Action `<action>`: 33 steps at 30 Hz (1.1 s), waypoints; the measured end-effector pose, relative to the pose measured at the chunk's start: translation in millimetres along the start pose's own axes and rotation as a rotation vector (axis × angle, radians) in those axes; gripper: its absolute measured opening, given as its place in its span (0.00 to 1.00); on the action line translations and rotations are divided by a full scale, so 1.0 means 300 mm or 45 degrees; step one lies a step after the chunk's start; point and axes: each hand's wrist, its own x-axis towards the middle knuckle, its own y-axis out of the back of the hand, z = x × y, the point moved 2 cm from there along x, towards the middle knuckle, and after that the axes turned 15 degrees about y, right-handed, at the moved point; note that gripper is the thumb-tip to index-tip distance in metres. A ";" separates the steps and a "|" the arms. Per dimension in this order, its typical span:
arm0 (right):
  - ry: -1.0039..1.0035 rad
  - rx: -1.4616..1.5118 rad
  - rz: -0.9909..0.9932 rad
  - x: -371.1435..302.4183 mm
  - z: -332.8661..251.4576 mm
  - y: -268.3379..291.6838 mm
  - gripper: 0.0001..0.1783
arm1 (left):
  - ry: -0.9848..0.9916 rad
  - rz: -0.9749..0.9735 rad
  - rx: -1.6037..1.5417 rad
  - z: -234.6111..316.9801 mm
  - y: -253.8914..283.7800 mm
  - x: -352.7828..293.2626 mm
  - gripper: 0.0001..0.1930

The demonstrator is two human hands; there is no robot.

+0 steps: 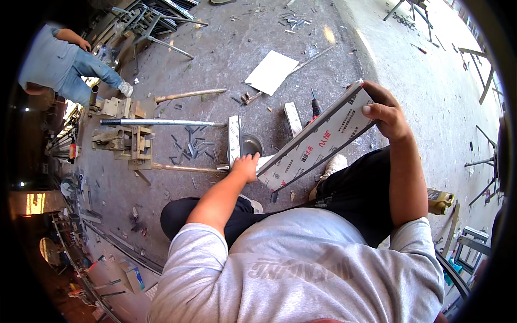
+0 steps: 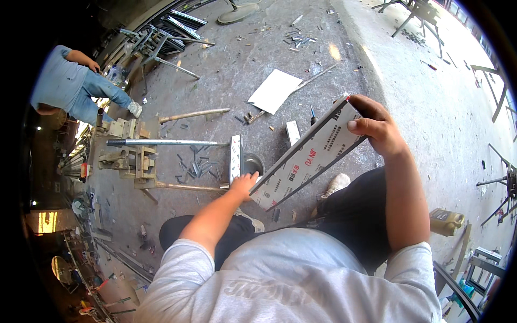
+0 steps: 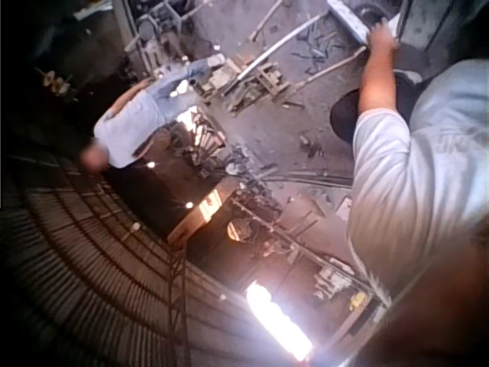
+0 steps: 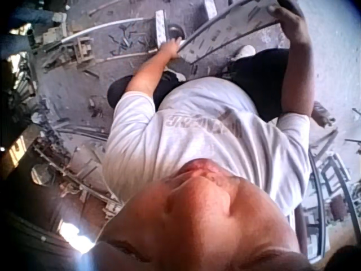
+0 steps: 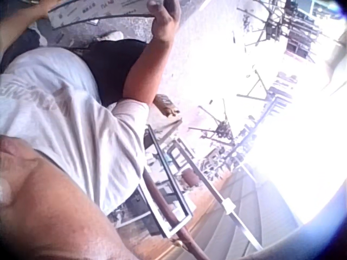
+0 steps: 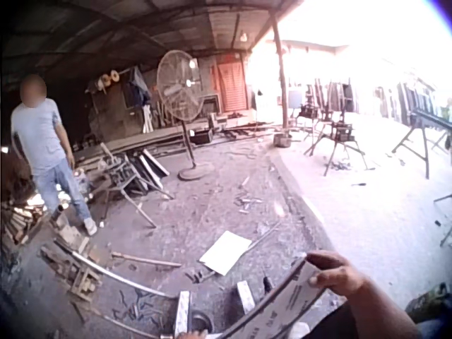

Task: The person assembles a square metal frame by joining four metal profiles on the floor. They use a cordless drill to drive screws into the corners to secure the pieces together.

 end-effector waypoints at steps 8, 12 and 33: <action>-0.047 0.014 -0.066 -0.003 0.044 -0.015 0.29 | 0.170 0.056 -0.170 -0.056 -0.220 0.073 0.23; 0.008 0.029 0.004 0.000 0.039 -0.027 0.27 | 0.211 -0.316 -1.517 -0.055 0.106 0.091 0.24; 0.343 -0.100 0.366 0.023 0.071 0.002 0.32 | -0.239 -0.445 -3.223 0.003 0.665 -0.210 0.35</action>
